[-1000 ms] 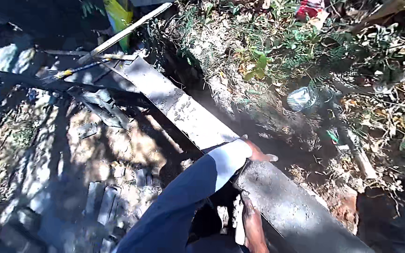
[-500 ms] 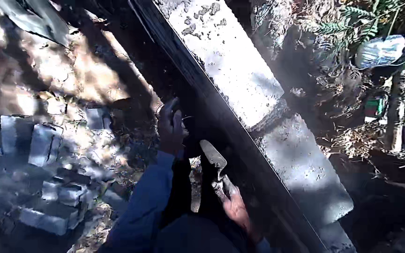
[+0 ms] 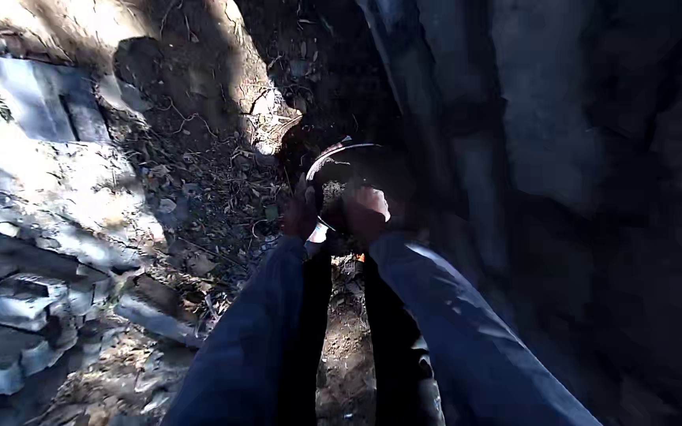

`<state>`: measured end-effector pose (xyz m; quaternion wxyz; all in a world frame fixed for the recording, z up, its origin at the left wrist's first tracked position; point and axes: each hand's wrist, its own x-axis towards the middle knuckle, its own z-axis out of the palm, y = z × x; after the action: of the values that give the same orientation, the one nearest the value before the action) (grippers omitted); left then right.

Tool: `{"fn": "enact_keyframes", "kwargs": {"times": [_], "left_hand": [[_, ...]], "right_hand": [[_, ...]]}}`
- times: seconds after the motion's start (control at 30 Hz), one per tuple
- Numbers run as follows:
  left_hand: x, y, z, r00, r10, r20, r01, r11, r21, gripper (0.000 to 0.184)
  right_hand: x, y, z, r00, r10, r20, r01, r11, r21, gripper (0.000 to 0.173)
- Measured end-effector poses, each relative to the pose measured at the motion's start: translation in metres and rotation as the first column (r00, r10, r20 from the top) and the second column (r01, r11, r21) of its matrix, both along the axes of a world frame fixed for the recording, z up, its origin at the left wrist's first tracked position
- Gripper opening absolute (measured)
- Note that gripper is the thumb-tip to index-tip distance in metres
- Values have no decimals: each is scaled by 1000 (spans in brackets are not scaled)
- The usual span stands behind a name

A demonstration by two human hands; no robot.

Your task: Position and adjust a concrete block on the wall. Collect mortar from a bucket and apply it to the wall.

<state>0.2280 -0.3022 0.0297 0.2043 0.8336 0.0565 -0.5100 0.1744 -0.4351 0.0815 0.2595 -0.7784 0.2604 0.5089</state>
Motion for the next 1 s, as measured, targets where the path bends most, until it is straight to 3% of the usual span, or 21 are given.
{"fn": "enact_keyframes", "kwargs": {"times": [0.1,0.17,0.2,0.23,0.27,0.3,0.33,0.37,0.47,0.53,0.63,0.67,0.77,0.9,1.0], "left_hand": [[3,3,-6,998,-70,-1,70,997,36,52],[9,7,-5,998,-65,26,65,997,-30,46],[9,9,-5,997,-66,42,69,996,-62,43],[10,9,-4,995,-81,61,85,993,-80,43],[12,9,-3,993,-88,74,94,992,-88,43],[12,10,-2,993,-88,74,94,991,-91,43],[11,10,-2,994,-88,69,94,991,-92,43],[10,11,-1,993,-99,63,105,990,-93,42],[15,15,-1,988,-154,12,154,987,-52,42],[13,14,-3,987,-156,33,158,986,-48,44],[8,11,-6,990,-116,74,120,992,-42,45],[7,10,-5,990,-111,85,115,992,-46,44],[5,6,1,990,-122,70,125,991,-42,41],[8,6,-1,989,-126,83,129,991,-43,39],[6,4,-5,995,-82,59,85,995,-54,42]], "right_hand": [[-26,16,-11,1000,1,-31,0,1000,30,45],[-30,3,-4,995,14,-95,-15,1000,-12,46],[-34,-5,2,993,-52,-107,51,999,-8,44],[-37,-11,7,970,-222,-96,225,974,19,42],[-42,-11,3,873,-485,-61,488,868,94,41],[-48,-3,-7,664,-743,-87,741,637,210,43],[-51,6,-18,483,-853,-197,862,423,281,47],[-54,14,-29,482,-841,-245,866,413,282,48],[-65,9,-38,851,-511,-124,525,826,205,48],[-81,2,-27,955,-292,-58,294,956,22,52],[-87,-3,-25,940,-340,2,331,915,-232,50],[-82,0,-33,931,-363,-20,348,905,-246,48],[-52,26,-61,916,-387,-108,381,922,-72,45],[-58,36,-74,889,-457,-25,457,884,94,45],[-80,30,-71,815,-575,72,556,810,187,43]]}}
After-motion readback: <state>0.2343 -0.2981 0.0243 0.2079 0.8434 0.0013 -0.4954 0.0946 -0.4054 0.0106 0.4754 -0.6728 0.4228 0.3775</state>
